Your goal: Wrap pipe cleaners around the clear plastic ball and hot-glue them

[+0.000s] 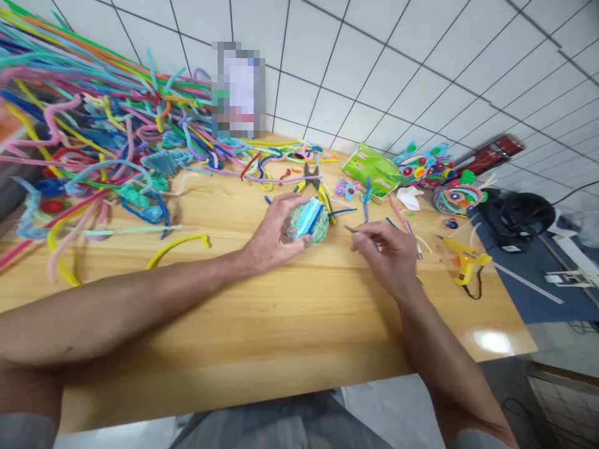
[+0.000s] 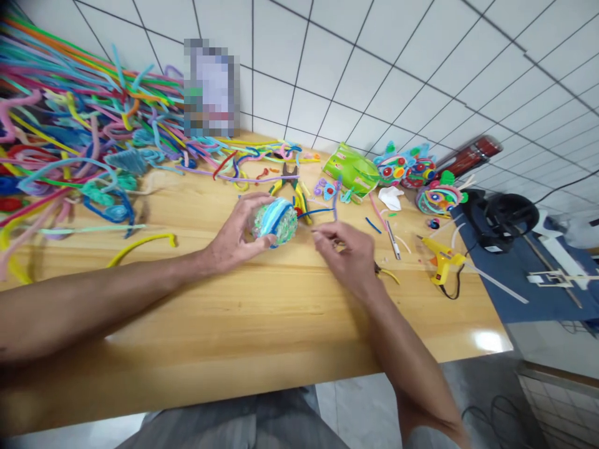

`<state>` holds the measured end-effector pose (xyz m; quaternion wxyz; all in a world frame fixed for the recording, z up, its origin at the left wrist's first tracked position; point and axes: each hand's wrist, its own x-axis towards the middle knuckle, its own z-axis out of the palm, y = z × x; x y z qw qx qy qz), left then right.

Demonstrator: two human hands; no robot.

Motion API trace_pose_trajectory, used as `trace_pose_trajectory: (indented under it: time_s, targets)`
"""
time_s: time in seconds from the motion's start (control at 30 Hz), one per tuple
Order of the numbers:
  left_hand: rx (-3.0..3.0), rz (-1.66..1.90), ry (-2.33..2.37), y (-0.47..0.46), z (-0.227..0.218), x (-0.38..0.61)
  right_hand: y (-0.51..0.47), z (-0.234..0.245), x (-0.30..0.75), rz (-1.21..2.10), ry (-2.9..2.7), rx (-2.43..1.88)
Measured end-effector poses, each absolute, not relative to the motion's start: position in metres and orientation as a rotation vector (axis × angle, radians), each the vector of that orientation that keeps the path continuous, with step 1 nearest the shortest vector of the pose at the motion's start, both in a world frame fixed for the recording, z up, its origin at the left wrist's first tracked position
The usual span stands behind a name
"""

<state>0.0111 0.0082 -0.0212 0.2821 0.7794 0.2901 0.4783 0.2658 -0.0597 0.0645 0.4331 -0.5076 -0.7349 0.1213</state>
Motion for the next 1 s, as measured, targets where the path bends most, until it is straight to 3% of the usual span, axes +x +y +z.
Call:
trace_pose_trajectory:
  time_s: [0.27, 1.0]
  targets:
    - [2.107, 1.286, 0.711, 0.008, -0.019, 0.011, -0.064, 0.033, 0.243, 0.352, -1.968, -1.224]
    - [2.128, 1.235, 0.722, 0.007, -0.018, 0.009, -0.062, 0.023, 0.237, 0.558, -1.877, -1.276]
